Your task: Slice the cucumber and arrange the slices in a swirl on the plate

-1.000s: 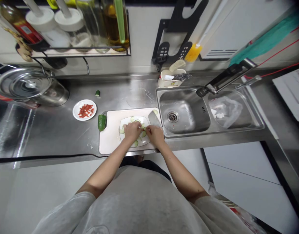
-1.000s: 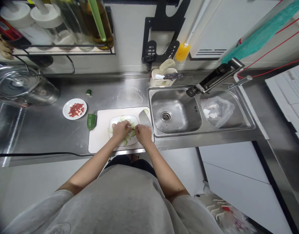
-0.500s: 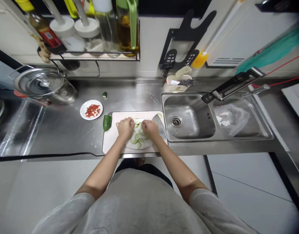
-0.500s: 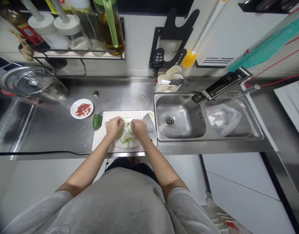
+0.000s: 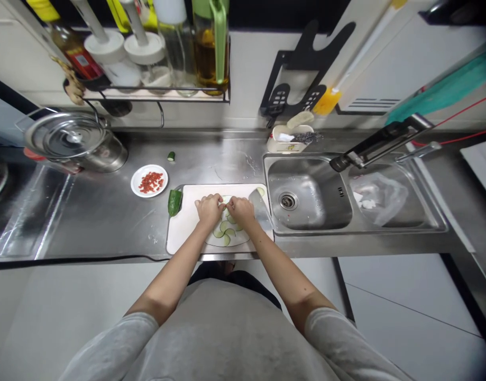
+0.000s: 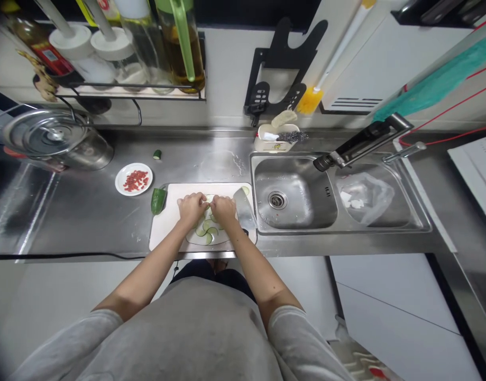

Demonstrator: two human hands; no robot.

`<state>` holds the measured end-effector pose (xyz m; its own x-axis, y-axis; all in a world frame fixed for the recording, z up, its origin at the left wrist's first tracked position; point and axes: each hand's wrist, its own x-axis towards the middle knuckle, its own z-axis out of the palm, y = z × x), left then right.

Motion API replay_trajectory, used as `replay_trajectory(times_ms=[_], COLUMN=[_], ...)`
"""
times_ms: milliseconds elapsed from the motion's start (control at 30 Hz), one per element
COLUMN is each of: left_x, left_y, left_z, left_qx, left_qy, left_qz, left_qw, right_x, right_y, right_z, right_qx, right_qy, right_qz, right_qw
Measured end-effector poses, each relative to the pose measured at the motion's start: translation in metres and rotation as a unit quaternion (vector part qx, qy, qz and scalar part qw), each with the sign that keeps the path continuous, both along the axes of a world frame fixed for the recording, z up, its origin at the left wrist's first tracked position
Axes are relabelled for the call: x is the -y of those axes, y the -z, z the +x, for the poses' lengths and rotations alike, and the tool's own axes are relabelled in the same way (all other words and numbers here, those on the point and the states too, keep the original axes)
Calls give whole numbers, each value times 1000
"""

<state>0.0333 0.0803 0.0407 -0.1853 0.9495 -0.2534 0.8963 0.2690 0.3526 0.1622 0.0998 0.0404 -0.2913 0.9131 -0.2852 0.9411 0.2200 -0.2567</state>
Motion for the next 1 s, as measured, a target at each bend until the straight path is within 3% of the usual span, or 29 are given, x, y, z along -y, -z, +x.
replay_trajectory(times_ms=[333, 533, 800, 1000], left_x=[0, 0, 17, 27], left_y=[-4, -15, -33, -41], left_z=[0, -8, -76, -129], left_qx=[27, 87, 103, 68], left_qy=[-21, -56, -174, -220], left_qz=[-1, -11, 62, 82], left_qw=[999, 995, 977, 970], right_x=[-4, -6, 0, 11], right_y=[-6, -9, -20, -16], right_z=[5, 11, 46, 72], right_qx=[0, -43, -157, -217], right_qy=[10, 40, 114, 136], right_qz=[8, 21, 74, 82], right_qw=[1000, 998, 978, 963])
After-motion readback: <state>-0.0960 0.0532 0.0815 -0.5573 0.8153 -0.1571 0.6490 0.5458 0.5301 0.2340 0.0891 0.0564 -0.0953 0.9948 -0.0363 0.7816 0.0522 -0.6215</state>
